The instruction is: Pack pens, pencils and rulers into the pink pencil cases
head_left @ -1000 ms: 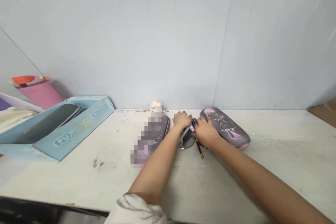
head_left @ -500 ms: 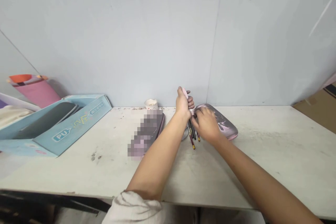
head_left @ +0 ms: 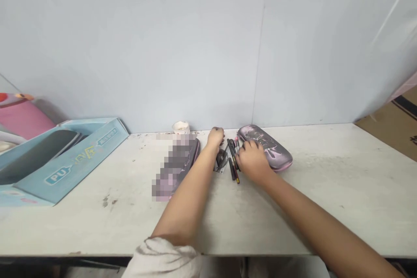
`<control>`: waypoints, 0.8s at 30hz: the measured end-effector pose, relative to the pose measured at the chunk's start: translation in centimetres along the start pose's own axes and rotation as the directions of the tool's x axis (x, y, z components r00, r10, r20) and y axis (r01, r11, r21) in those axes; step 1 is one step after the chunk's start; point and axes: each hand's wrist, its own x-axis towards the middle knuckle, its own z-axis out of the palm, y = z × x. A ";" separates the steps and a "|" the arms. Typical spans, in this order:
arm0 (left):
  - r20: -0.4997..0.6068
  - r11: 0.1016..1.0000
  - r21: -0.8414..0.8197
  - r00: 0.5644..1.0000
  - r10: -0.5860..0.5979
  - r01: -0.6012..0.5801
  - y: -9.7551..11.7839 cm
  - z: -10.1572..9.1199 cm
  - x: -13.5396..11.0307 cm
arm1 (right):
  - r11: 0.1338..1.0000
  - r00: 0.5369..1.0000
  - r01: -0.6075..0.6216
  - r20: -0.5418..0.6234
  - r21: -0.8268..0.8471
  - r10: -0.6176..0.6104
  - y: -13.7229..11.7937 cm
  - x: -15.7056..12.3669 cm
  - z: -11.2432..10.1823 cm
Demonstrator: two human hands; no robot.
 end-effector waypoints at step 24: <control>0.553 0.337 0.626 0.705 0.443 -0.703 1.9 -0.7 -6.9 | 0.808 1.000 -0.012 -0.003 0.589 0.017 7.5 2.0 -1.5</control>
